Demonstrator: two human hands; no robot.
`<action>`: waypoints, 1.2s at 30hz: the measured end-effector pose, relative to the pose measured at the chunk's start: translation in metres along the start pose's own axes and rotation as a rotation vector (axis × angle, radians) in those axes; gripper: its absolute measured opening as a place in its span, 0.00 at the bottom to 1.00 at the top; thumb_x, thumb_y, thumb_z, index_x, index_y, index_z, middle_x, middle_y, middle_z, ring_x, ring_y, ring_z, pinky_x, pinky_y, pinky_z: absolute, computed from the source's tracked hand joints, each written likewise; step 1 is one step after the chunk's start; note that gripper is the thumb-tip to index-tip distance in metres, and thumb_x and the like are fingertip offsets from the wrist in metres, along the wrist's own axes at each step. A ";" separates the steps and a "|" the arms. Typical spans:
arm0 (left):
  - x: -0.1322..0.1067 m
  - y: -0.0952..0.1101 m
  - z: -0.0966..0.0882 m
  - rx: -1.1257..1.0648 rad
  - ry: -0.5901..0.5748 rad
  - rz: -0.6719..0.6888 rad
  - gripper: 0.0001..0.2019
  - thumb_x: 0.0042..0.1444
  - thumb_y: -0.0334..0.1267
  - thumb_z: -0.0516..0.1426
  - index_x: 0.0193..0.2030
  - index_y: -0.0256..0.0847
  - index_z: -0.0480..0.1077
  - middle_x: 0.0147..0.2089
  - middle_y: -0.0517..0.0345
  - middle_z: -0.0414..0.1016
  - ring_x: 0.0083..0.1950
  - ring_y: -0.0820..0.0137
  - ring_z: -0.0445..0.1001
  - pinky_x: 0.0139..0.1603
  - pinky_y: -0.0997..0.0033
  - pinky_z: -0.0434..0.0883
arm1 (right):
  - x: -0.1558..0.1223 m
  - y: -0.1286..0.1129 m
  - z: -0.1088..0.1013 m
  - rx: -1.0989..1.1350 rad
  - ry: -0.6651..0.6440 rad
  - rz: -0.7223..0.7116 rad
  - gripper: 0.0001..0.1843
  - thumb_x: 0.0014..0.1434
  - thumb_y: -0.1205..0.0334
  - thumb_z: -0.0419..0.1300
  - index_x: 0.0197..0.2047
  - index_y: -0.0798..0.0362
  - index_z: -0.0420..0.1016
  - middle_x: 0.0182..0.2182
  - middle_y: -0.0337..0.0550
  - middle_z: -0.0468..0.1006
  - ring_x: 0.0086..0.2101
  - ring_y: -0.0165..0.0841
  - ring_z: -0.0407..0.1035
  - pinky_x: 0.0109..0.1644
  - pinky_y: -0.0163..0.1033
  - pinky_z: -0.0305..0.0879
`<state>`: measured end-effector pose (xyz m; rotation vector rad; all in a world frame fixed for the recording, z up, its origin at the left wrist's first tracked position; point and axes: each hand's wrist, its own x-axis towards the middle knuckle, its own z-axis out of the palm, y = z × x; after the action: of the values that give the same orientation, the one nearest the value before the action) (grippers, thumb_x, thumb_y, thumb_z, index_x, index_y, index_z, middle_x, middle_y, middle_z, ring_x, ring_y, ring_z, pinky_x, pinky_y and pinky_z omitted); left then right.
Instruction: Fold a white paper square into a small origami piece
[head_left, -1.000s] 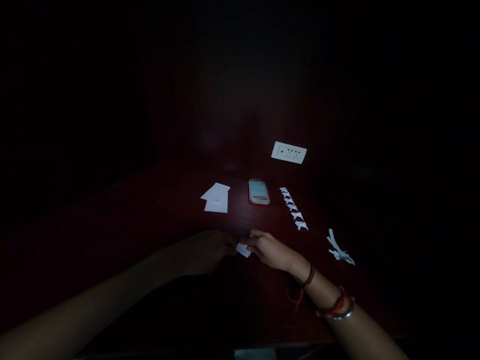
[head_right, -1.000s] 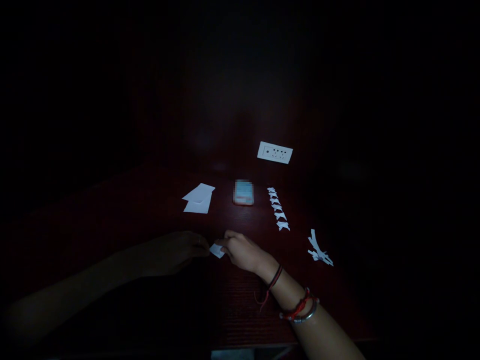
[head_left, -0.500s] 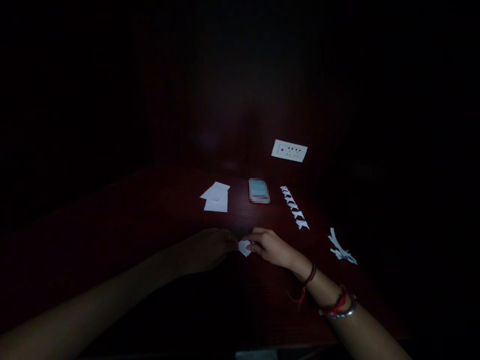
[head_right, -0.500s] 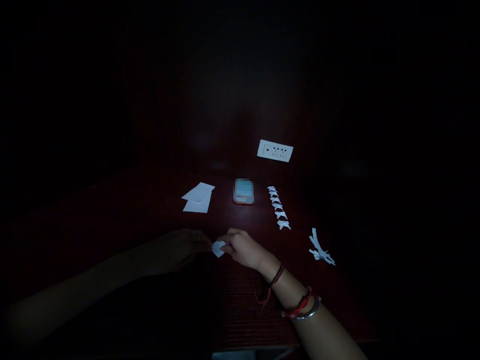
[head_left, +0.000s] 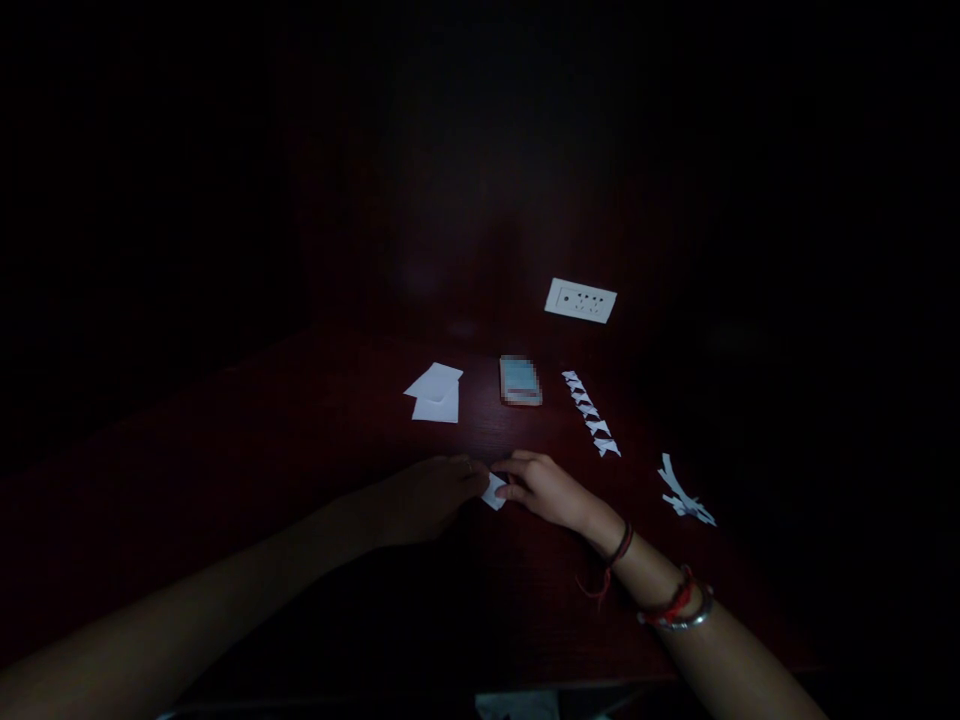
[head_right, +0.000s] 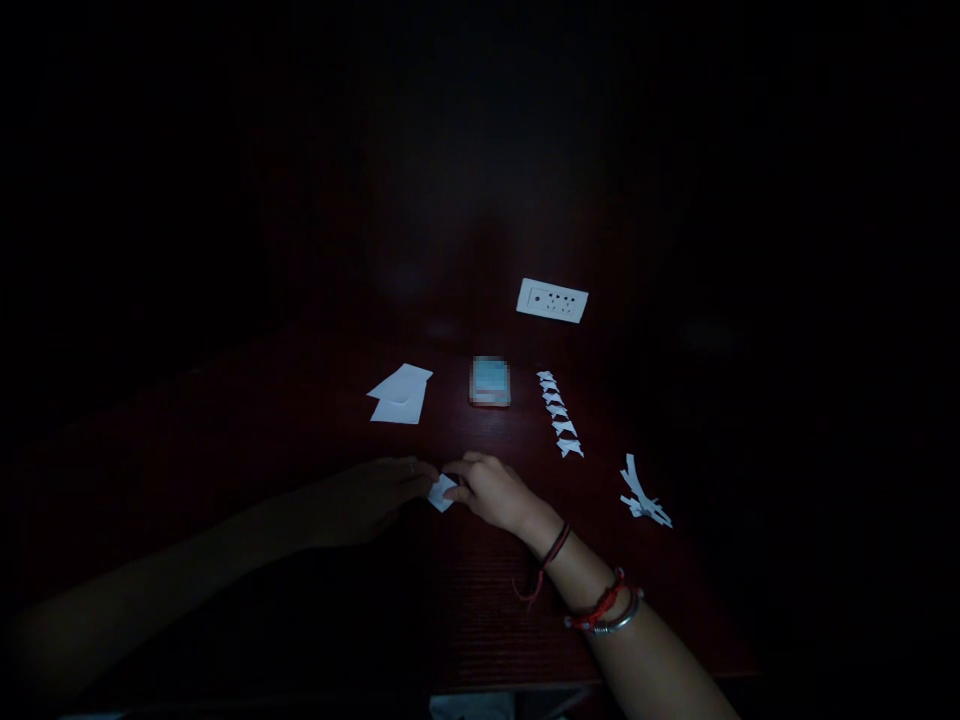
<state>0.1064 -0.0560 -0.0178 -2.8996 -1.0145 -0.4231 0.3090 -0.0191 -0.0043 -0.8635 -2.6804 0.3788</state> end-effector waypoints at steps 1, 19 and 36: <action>0.000 -0.001 0.000 -0.002 0.010 0.005 0.22 0.47 0.24 0.48 0.50 0.40 0.56 0.52 0.53 0.59 0.51 0.65 0.59 0.49 0.63 0.57 | 0.000 -0.001 0.000 -0.003 -0.004 -0.004 0.17 0.52 0.60 0.53 0.47 0.51 0.65 0.31 0.41 0.66 0.32 0.28 0.61 0.35 0.31 0.56; 0.001 0.014 -0.035 0.157 -0.092 0.036 0.09 0.50 0.28 0.48 0.36 0.37 0.67 0.35 0.53 0.70 0.37 0.66 0.67 0.38 0.65 0.62 | 0.001 -0.003 -0.004 -0.029 -0.053 0.029 0.17 0.54 0.59 0.50 0.48 0.49 0.64 0.36 0.44 0.69 0.37 0.30 0.64 0.37 0.31 0.56; 0.002 -0.007 -0.001 0.015 0.041 0.084 0.24 0.49 0.23 0.48 0.52 0.49 0.55 0.51 0.58 0.60 0.50 0.67 0.58 0.47 0.65 0.58 | 0.003 0.020 0.007 -0.016 0.134 0.058 0.17 0.52 0.58 0.52 0.46 0.55 0.66 0.32 0.44 0.67 0.33 0.29 0.62 0.37 0.32 0.58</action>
<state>0.1031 -0.0492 -0.0165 -2.8944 -0.8827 -0.4667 0.3141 -0.0029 -0.0170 -0.9386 -2.5433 0.3018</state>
